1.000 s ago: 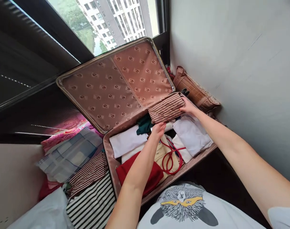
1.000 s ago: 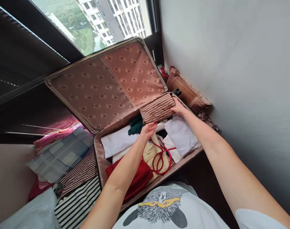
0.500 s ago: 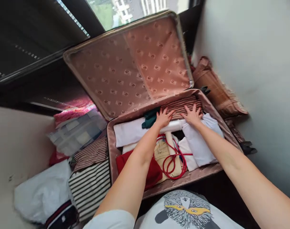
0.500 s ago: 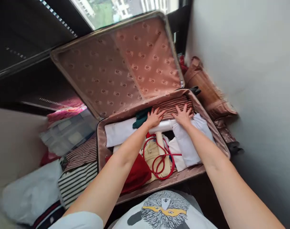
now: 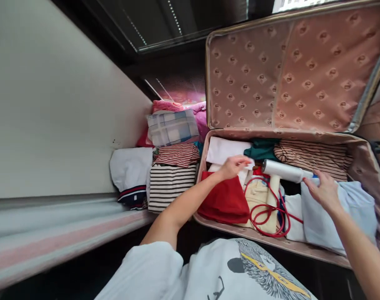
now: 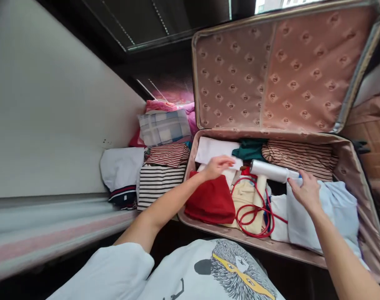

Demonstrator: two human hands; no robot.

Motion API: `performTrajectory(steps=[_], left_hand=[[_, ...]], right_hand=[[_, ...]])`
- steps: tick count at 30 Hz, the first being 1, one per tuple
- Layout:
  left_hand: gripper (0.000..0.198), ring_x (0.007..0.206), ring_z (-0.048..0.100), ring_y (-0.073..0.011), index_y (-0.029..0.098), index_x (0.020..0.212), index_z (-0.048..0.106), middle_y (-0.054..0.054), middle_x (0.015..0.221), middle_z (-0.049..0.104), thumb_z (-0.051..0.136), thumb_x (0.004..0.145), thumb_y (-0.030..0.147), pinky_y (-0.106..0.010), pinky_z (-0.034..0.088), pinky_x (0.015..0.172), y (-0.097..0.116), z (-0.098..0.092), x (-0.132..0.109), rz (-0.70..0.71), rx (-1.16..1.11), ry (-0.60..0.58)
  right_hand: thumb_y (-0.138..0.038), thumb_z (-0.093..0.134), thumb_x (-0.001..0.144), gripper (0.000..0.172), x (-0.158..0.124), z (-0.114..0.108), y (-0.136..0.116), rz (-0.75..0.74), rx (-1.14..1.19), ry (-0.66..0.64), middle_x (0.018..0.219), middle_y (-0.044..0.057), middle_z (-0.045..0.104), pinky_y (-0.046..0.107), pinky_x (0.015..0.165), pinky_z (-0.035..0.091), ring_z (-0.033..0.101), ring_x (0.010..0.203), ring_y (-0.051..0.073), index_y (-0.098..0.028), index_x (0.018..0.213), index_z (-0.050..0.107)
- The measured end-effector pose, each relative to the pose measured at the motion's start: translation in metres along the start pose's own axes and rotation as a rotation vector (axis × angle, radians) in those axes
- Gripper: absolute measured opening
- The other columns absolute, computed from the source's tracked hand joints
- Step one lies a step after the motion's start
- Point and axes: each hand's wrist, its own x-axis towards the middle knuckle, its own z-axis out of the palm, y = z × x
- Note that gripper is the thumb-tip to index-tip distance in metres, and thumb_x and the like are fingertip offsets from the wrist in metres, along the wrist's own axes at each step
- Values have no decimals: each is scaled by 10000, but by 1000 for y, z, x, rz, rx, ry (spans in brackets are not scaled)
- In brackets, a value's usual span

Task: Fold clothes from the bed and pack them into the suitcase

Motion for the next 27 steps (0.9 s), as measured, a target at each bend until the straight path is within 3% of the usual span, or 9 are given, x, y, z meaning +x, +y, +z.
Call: performTrajectory(steps=[2,3,5,7,9,14,18,22,27], left_hand=[[196,900,723,-215,195,1010,790,-106,1053,738,633,953,299,-364,575,916,-17,-72,-36,31,32,182],[186,914,714,-217,195,987,782,-103,1038,733,617,950,272,-368,568,937,-25,-107,-52,9,107,332],[166,1008,697,-237,197,984,769,-107,1062,724,614,925,206,-391,527,1034,-41,-169,-74,-108,309,500],[182,1141,661,-266,191,1019,762,-125,1130,710,638,891,159,-408,459,1134,-55,-214,-86,-229,453,541],[251,1264,607,-295,175,1111,748,-155,1247,675,679,870,165,-416,395,1194,-68,-240,-86,-286,501,532],[568,1497,393,-380,173,1409,612,-213,1558,466,745,879,331,-475,269,1260,-94,-255,-49,-383,578,406],[690,1504,361,-459,181,1545,477,-265,1651,305,701,918,361,-579,287,1222,-105,-254,-15,-498,594,343],[959,1475,374,-515,234,1594,397,-283,1675,208,863,773,404,-616,332,1178,-111,-257,10,-566,671,288],[1022,1395,458,-517,159,1489,509,-323,1603,278,979,596,323,-599,388,1135,-116,-262,30,-618,745,183]], right_hand=[[-668,543,774,614,-29,11,-19,-21,45,-14,1276,248,645,659,1047,465,568,1291,477,-237,1193,666],[-688,551,750,643,-42,18,-31,0,71,-27,1255,240,655,641,999,508,609,1234,470,-239,1195,669],[-701,576,716,686,-65,33,-57,55,113,-62,1211,210,673,601,907,568,674,1126,443,-239,1214,675],[-699,596,722,694,-82,46,-84,67,140,-107,1166,183,690,547,851,598,711,1068,409,-239,1234,680],[-693,621,729,684,-94,57,-109,49,155,-159,1130,165,702,499,819,612,732,1046,386,-238,1236,686],[-673,640,711,673,-111,71,-161,22,150,-247,1051,155,734,486,779,628,757,964,372,-210,1196,706],[-656,669,717,646,-130,75,-188,53,190,-268,1113,165,731,448,753,647,765,946,344,-204,1176,708],[-641,700,725,602,-154,81,-197,86,241,-299,1176,173,718,424,745,656,773,932,323,-209,1144,697],[-634,683,754,584,-178,87,-197,117,251,-306,1139,155,732,408,755,648,778,903,300,-212,1158,681]])
